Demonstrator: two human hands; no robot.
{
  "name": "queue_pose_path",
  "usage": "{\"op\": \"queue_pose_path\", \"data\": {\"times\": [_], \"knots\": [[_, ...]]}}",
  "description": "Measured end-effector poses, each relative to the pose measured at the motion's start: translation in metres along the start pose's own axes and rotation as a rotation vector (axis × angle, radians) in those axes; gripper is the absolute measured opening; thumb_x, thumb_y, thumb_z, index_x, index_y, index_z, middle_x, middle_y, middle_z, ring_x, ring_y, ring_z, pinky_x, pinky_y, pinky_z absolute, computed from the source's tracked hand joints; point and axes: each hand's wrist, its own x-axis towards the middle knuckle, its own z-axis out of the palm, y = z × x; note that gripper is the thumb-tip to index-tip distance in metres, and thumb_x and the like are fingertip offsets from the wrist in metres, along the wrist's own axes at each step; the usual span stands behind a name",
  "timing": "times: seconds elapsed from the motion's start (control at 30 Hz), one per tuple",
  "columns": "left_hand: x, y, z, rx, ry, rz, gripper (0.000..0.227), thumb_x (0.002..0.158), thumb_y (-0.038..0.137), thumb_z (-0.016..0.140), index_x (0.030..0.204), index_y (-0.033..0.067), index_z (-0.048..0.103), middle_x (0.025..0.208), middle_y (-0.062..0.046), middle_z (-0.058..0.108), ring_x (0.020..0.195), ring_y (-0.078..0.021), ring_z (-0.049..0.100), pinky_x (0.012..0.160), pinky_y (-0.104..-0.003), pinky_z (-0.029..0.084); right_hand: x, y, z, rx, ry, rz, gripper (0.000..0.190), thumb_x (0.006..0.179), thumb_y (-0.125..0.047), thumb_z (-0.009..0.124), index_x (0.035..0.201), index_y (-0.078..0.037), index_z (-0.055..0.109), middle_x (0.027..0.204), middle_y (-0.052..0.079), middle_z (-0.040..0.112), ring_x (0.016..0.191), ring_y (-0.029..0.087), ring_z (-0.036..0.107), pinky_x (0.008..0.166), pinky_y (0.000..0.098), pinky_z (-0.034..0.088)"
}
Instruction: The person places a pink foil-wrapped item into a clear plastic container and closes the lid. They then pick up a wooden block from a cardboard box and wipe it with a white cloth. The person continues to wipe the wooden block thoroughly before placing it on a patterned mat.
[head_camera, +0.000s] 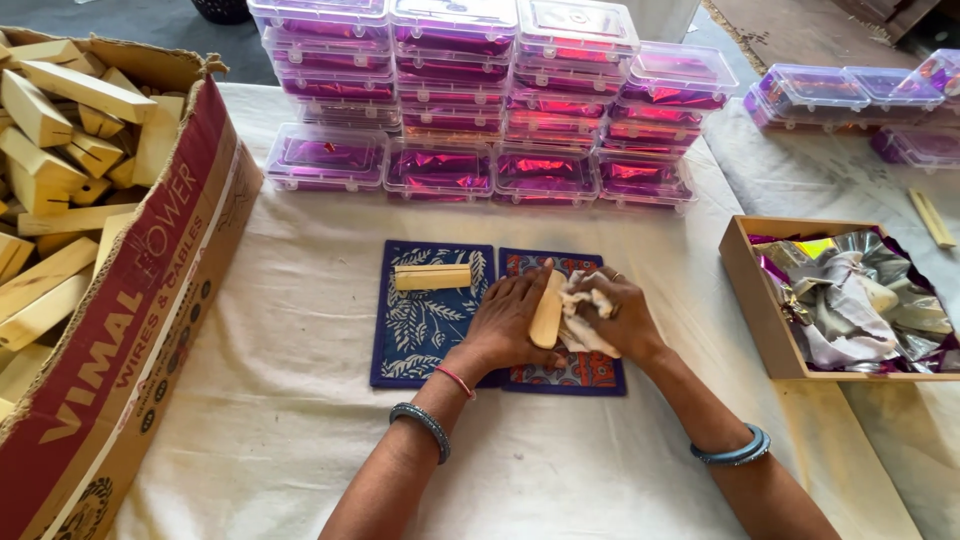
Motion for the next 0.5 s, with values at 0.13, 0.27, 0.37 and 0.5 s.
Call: {"op": "queue_pose_path", "data": {"times": [0.13, 0.27, 0.37, 0.5], "knots": [[0.001, 0.000, 0.002, 0.015, 0.007, 0.001, 0.158, 0.046, 0.069, 0.094, 0.164, 0.0175, 0.002, 0.159, -0.012, 0.037, 0.147, -0.0328, 0.036, 0.126, -0.047, 0.021, -0.006, 0.011, 0.001, -0.036, 0.207, 0.159, 0.026, 0.081, -0.005, 0.080, 0.107, -0.007, 0.074, 0.112, 0.008, 0.071, 0.103, 0.021, 0.071, 0.088, 0.0343, 0.060], [0.003, -0.003, 0.006, 0.039, 0.005, -0.008, 0.156, 0.047, 0.066, 0.095, 0.163, 0.0174, 0.002, 0.159, -0.012, 0.037, 0.146, -0.0318, 0.035, 0.125, -0.046, 0.021, -0.005, -0.024, 0.015, -0.148, 0.244, -0.063, 0.025, 0.079, -0.011, 0.083, 0.103, -0.009, 0.075, 0.113, 0.009, 0.070, 0.106, 0.024, 0.070, 0.089, 0.0358, 0.060], [0.004, -0.015, 0.020, 0.086, 0.032, 0.021, 0.154, 0.050, 0.062, 0.094, 0.165, 0.0158, 0.002, 0.159, -0.012, 0.038, 0.146, -0.0312, 0.036, 0.124, -0.045, 0.022, -0.003, -0.055, 0.023, -0.244, 0.129, -0.208, 0.025, 0.078, -0.016, 0.084, 0.102, -0.011, 0.077, 0.111, 0.009, 0.071, 0.104, 0.026, 0.068, 0.085, 0.0383, 0.059], [0.003, -0.007, 0.013, 0.086, 0.052, 0.034, 0.151, 0.054, 0.066, 0.091, 0.164, 0.0133, 0.002, 0.158, -0.013, 0.039, 0.146, -0.0317, 0.037, 0.124, -0.046, 0.023, 0.002, -0.037, 0.021, -0.355, 0.051, -0.195, 0.024, 0.082, -0.016, 0.081, 0.105, -0.011, 0.076, 0.114, 0.010, 0.072, 0.106, 0.029, 0.066, 0.085, 0.0410, 0.059]]}}
